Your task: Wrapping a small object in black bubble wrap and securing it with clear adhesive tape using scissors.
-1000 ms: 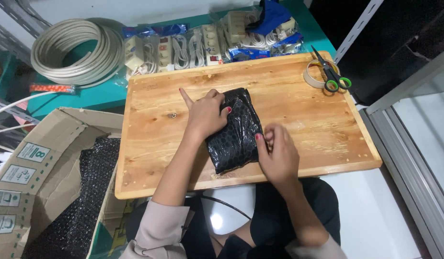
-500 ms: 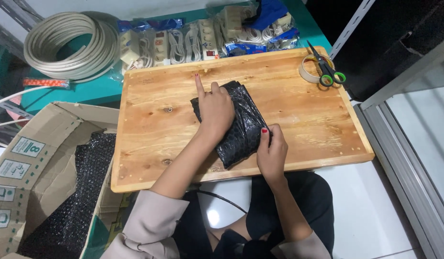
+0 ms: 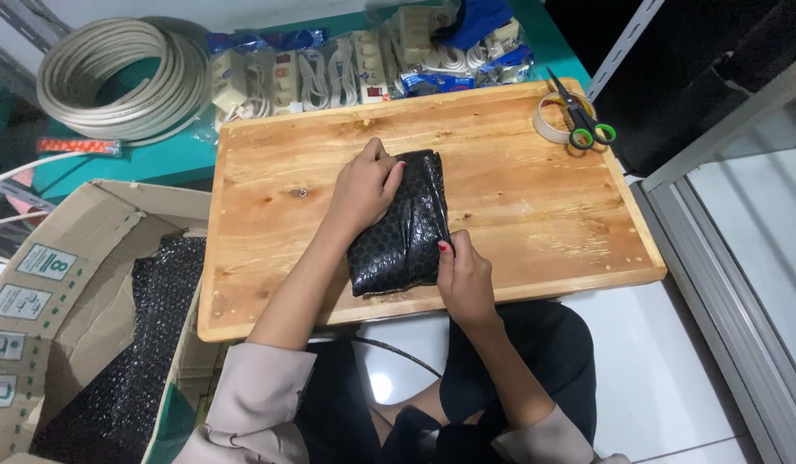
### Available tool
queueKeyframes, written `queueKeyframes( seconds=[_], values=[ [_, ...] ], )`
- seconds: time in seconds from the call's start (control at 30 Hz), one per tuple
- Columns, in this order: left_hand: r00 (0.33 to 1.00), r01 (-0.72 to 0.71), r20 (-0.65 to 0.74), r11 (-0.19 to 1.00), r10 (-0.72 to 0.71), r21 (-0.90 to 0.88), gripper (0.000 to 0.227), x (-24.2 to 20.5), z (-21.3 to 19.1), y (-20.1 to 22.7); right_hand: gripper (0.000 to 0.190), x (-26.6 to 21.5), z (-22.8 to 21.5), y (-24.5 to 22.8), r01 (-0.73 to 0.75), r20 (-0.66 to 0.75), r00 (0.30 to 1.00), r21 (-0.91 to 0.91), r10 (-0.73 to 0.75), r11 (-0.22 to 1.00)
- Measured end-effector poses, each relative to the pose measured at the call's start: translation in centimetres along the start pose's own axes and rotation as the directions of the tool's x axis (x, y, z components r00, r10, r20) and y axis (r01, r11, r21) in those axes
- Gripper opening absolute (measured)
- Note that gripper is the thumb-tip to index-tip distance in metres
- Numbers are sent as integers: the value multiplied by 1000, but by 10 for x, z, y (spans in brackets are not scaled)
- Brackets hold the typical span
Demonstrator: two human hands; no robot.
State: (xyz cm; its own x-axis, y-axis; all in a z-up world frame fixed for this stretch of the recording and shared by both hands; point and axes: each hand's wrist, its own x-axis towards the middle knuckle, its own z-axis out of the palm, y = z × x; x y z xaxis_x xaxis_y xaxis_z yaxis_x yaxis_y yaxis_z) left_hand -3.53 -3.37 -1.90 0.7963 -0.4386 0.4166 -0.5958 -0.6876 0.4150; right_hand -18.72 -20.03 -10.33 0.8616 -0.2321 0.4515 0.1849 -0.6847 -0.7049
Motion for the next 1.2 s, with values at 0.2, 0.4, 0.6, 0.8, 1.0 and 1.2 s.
queueKeyframes(
  seconds=[0.2,0.4,0.6,0.8,1.0,1.2],
  values=[
    [1000,9,-18,1000,-9,-11,41,3,4,-4,22,1,-4,-10,-102,-6,995,-16,102,995],
    [998,9,-66,996,-15,-85,39,0,8,-10,22,-2,2,-1,-59,-45,997,-5,59,998],
    [983,-87,-181,911,14,-403,39,-13,19,-37,20,21,-9,-23,291,41,952,188,-304,938],
    [963,-116,-269,861,-25,-495,32,-18,21,-41,28,37,-31,-51,134,138,966,461,-220,877],
    [923,-97,-353,798,-151,-595,39,-23,44,-61,43,7,-61,-58,320,194,904,280,-380,905],
    [859,-135,-419,660,-293,-739,47,-21,70,-101,20,27,-11,-79,563,-92,810,400,-580,723]
  ],
)
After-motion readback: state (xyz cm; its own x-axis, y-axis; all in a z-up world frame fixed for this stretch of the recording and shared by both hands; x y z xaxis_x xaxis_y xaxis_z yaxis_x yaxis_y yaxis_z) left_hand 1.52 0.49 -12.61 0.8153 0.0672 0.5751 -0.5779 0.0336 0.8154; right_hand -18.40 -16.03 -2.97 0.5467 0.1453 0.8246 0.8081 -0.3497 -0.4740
